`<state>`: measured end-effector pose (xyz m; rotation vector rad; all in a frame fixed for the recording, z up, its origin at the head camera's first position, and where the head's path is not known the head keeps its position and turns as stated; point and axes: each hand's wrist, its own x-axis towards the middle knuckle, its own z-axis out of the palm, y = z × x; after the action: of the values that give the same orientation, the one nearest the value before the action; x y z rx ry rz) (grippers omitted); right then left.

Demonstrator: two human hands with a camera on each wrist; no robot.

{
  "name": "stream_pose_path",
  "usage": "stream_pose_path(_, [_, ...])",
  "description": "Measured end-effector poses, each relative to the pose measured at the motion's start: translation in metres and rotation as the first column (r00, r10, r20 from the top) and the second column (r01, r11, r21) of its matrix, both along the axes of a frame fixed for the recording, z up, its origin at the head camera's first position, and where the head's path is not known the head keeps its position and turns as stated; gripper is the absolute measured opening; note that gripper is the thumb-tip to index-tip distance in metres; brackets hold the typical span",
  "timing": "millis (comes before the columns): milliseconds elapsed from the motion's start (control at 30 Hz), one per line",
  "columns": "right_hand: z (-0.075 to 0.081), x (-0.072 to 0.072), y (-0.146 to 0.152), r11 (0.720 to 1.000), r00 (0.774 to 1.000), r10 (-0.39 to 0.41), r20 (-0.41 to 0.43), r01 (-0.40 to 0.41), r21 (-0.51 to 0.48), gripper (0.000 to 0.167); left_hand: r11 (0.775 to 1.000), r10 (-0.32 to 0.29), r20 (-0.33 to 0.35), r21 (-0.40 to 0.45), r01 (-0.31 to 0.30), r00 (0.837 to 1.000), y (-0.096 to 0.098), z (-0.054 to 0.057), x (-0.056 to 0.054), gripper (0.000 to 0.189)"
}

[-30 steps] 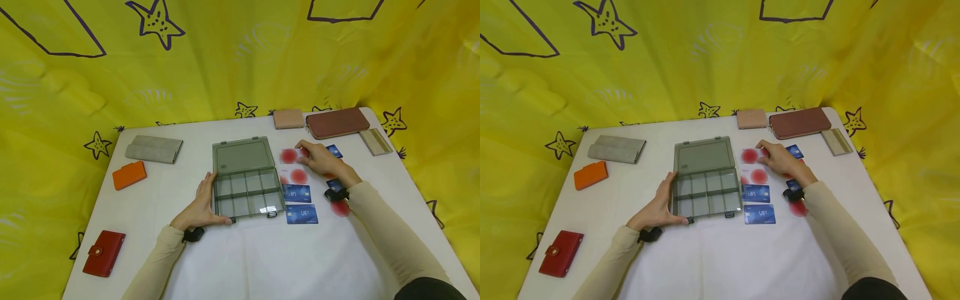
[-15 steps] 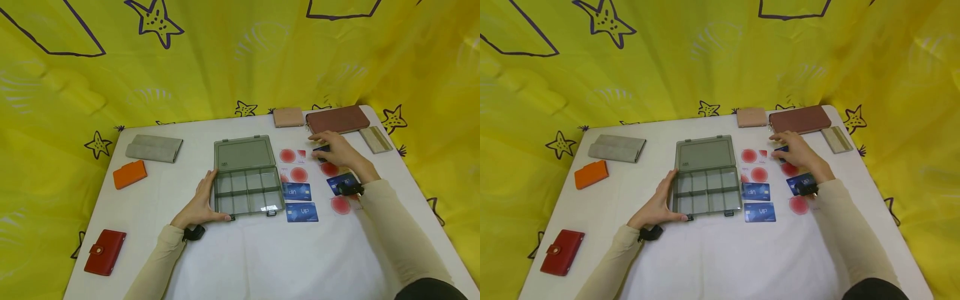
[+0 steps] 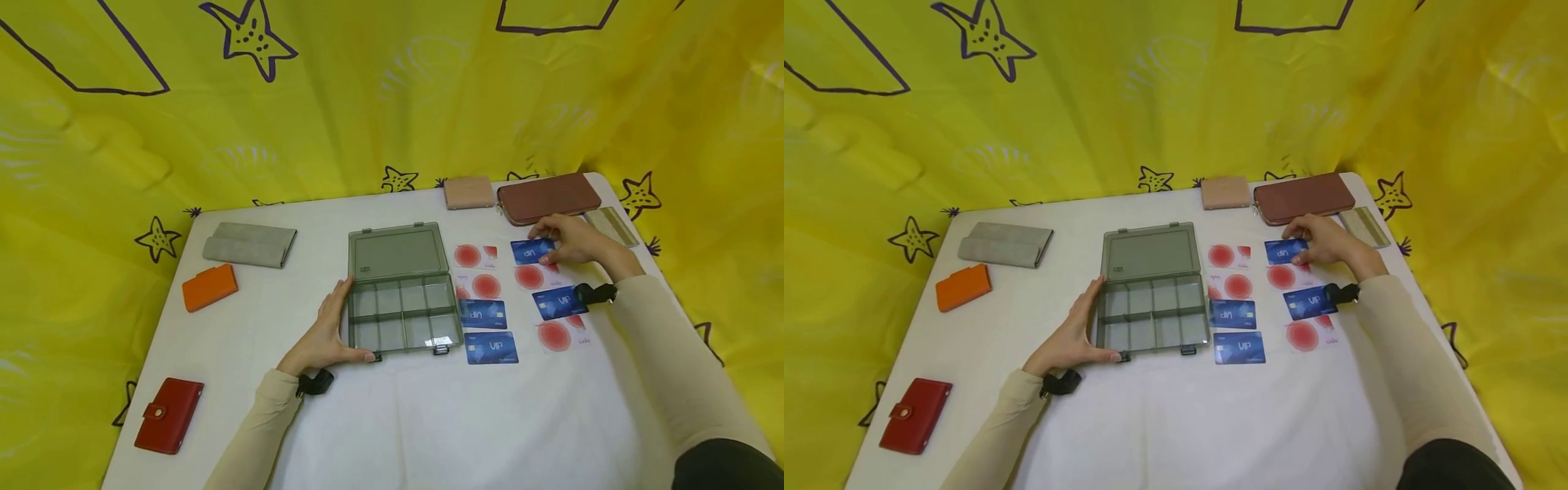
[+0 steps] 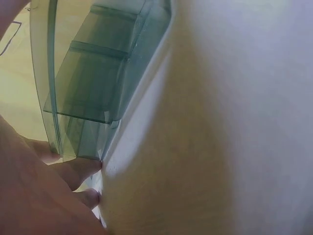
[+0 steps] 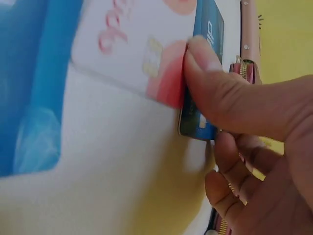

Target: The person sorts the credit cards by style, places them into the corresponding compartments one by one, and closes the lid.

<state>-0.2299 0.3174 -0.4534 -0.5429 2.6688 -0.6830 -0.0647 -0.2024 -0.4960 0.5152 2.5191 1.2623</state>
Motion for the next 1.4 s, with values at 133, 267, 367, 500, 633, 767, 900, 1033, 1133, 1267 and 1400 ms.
stream_pose_path(133, [-0.001, 0.0, 0.004, 0.999, 0.999, -0.029, 0.022, 0.03, -0.025, 0.05, 1.0, -0.005, -0.017, 0.004, 0.005, 1.0, 0.0, 0.0, -0.002, 0.148])
stream_pose_path(267, [-0.002, 0.004, 0.008, 0.995, 0.998, -0.057, 0.003, 0.057, -0.081, 0.043, 1.0, -0.027, -0.025, -0.002, 0.027, 0.999, -0.001, 0.001, -0.003, 0.151])
stream_pose_path(367, [-0.002, 0.013, 0.007, 0.989, 0.994, -0.088, -0.062, 0.08, -0.128, 0.034, 0.999, -0.05, -0.019, -0.003, 0.05, 0.999, -0.003, 0.002, -0.003, 0.155])
stream_pose_path(500, [0.001, 0.029, 0.0, 0.94, 0.973, -0.203, -0.114, 0.161, -0.3, 0.028, 0.998, -0.067, 0.012, -0.002, 0.067, 0.998, -0.005, 0.003, -0.001, 0.156])
stream_pose_path(633, [0.004, 0.046, -0.024, 0.843, 0.958, -0.273, -0.087, 0.195, -0.501, 0.031, 0.998, -0.065, 0.025, 0.011, 0.065, 0.998, -0.005, 0.003, 0.001, 0.152])
stream_pose_path(767, [0.002, 0.061, -0.062, 0.757, 0.976, -0.218, -0.023, 0.154, -0.634, 0.03, 0.998, -0.055, 0.023, 0.025, 0.055, 0.998, -0.005, 0.003, 0.002, 0.15])
stream_pose_path(900, [-0.004, 0.075, -0.104, 0.682, 0.989, -0.127, 0.075, 0.142, -0.718, 0.028, 0.999, -0.039, 0.032, 0.022, 0.038, 0.999, -0.005, 0.002, 0.003, 0.149])
stream_pose_path(1033, [-0.006, 0.09, -0.142, 0.645, 0.983, -0.038, 0.18, 0.161, -0.747, 0.035, 1.0, -0.015, 0.053, 0.02, 0.014, 0.999, -0.006, 0.003, 0.005, 0.146])
stream_pose_path(1133, [-0.003, 0.101, -0.163, 0.623, 0.965, 0.061, 0.256, 0.163, -0.765, 0.049, 1.0, -0.011, 0.047, 0.027, 0.009, 0.999, -0.006, 0.003, 0.006, 0.146])
stream_pose_path(1267, [0.0, 0.113, -0.185, 0.612, 0.935, 0.181, 0.304, 0.135, -0.779, 0.068, 0.999, -0.007, 0.029, 0.031, 0.006, 1.0, -0.006, 0.003, 0.005, 0.146])
stream_pose_path(1400, [-0.005, 0.126, -0.2, 0.653, 0.944, 0.229, 0.236, 0.031, -0.757, 0.073, 0.999, -0.011, 0.026, 0.035, 0.01, 1.0, -0.005, 0.003, 0.005, 0.147])
